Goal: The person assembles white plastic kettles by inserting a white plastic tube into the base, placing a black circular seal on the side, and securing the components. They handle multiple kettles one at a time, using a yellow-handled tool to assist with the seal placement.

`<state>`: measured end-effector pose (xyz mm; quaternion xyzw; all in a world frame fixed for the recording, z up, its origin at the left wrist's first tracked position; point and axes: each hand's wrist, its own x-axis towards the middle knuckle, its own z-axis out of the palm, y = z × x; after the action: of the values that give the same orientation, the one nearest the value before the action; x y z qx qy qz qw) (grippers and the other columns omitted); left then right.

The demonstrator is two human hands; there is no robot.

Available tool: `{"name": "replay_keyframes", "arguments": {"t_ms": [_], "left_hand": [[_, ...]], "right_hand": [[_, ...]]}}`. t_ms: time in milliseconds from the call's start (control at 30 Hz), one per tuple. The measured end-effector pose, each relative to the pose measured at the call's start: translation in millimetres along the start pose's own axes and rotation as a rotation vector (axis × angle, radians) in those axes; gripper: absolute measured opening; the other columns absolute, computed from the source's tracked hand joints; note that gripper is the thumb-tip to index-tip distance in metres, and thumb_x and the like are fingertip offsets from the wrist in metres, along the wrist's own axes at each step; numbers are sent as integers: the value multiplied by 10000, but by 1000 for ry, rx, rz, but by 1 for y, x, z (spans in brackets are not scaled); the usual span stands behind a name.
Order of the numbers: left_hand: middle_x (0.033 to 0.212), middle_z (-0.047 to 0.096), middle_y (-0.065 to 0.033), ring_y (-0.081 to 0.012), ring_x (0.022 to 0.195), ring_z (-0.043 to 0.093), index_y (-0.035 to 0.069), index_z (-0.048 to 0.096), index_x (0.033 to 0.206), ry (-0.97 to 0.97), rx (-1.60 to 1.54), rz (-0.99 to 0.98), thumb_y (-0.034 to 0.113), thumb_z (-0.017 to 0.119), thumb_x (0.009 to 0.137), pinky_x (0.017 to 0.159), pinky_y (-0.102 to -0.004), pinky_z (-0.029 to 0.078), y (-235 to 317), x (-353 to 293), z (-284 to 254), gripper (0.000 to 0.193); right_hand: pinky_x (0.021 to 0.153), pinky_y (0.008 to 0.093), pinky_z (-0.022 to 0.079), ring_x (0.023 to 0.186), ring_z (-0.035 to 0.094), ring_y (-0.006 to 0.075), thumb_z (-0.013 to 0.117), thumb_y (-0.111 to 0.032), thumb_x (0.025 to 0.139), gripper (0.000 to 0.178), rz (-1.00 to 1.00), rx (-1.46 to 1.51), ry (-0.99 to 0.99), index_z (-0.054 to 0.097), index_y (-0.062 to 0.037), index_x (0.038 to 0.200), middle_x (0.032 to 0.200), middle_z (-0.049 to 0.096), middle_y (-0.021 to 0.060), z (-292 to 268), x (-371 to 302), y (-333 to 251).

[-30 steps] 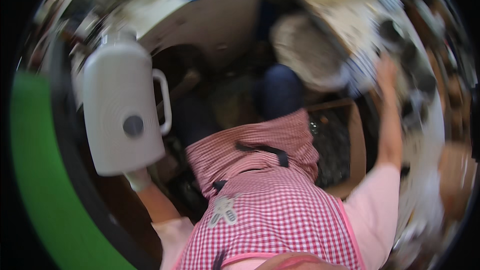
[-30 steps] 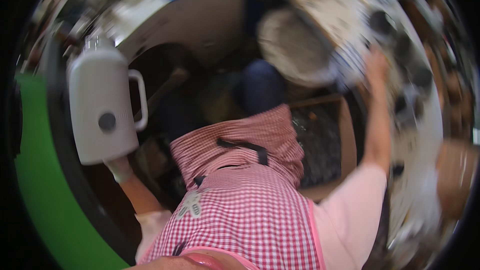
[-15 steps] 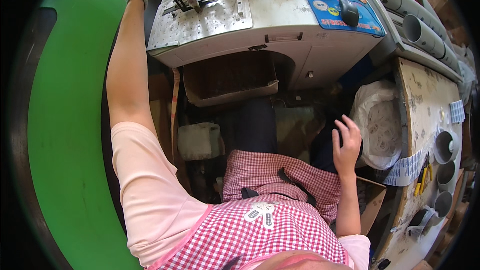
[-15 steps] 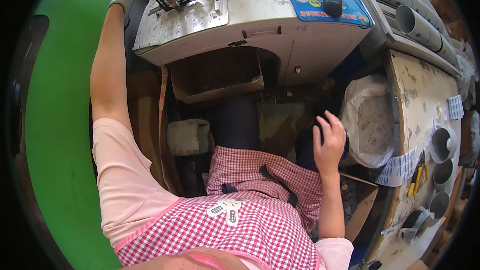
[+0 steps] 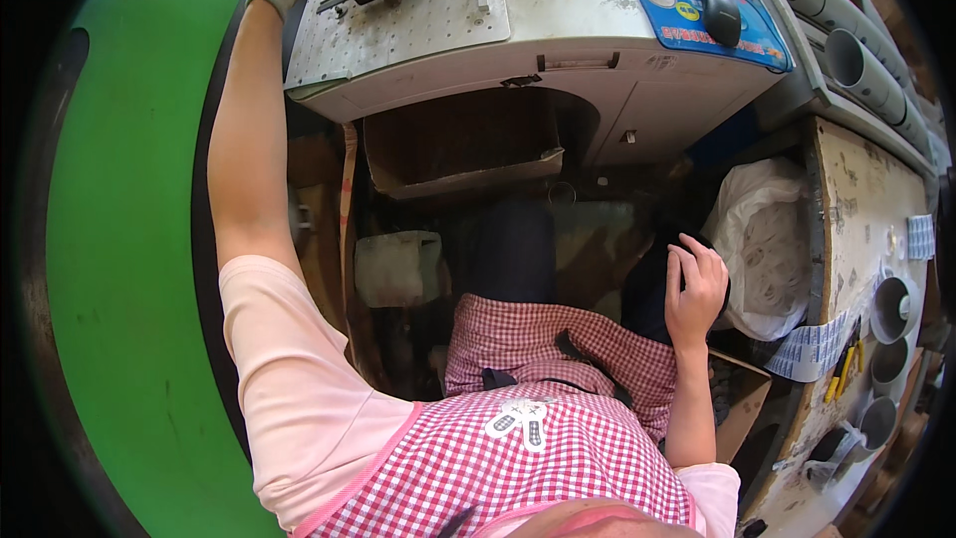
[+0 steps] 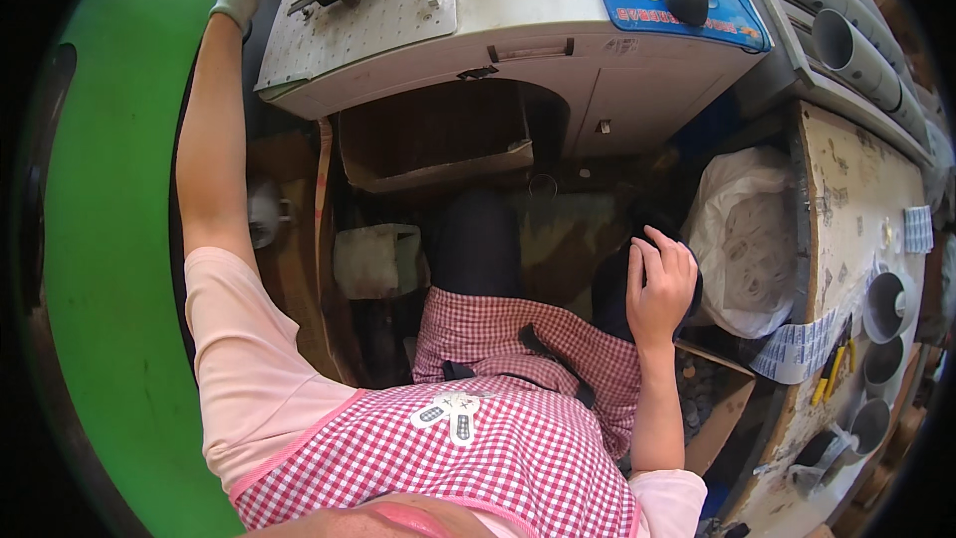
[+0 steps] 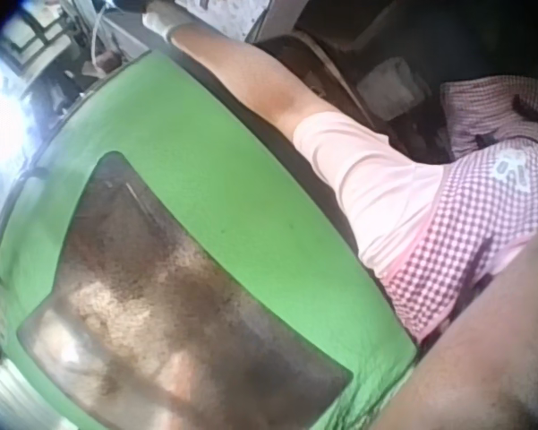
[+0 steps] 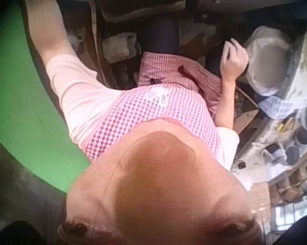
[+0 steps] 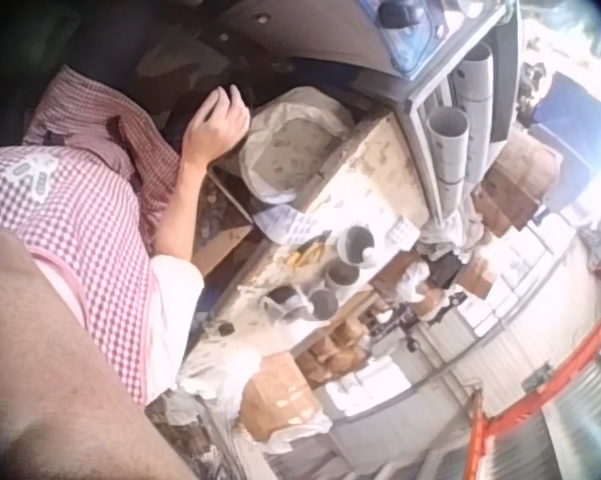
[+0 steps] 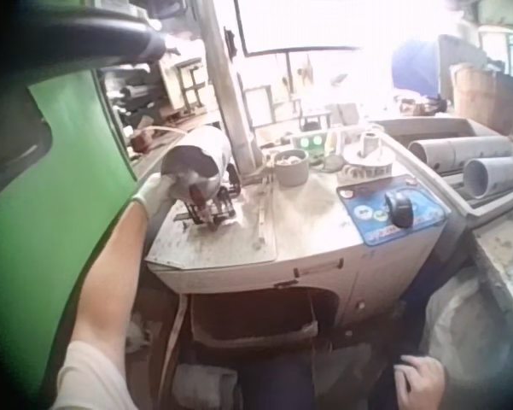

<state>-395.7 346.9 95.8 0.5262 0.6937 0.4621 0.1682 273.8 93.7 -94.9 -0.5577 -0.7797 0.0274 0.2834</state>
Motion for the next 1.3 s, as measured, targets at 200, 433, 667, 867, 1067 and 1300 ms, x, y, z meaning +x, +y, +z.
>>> {"name": "replay_keyframes", "arguments": {"t_ms": [200,433,667,867,1067,1300], "left_hand": [[893,692,-41,-158,750,579,-9,746,1019,59,-48,40,340,610,981,648,-335,446,26,-26,28,377],[1476,571,-254,-322,1389,531,-89,463,1497,640,-144,251,436,581,1065,1194,-357,376,-20,-220,74,690],[1314,684,-183,-304,1188,659,-65,616,1350,799,-138,-584,368,553,1030,1039,-427,499,-173,-467,39,542],[1166,728,-94,-260,1013,724,57,664,1220,738,-1384,-941,359,587,1061,841,-406,628,-270,-499,-12,350],[1119,750,-85,-242,1007,725,67,704,1206,970,-1720,-1003,315,546,1087,868,-407,636,-328,-442,15,318],[854,664,-7,-98,723,603,67,691,1075,872,-1235,-713,264,675,1036,659,-260,536,-212,-512,34,202]], "right_hand": [[1023,444,482,1068,667,303,705,-132,958,102,-28,-8,23,755,-45,975,1149,745,79,-2,0,-1],[1018,446,482,1043,679,317,651,-140,1006,151,-65,6,-44,765,-42,1019,1156,757,101,0,-11,7],[1030,438,475,1106,673,296,612,-176,1047,203,-149,-91,-27,763,-43,1072,1175,757,88,2,-23,16],[983,435,491,1059,680,301,650,-159,1013,166,-162,-153,-15,768,-42,1024,1134,763,88,7,-17,13],[946,434,494,1026,674,301,695,-130,936,107,-173,-135,59,746,-38,917,1028,755,81,6,-15,7],[1023,447,470,1016,668,306,698,-141,942,116,-69,-4,141,750,-38,936,1011,754,75,-3,-25,6]]}}
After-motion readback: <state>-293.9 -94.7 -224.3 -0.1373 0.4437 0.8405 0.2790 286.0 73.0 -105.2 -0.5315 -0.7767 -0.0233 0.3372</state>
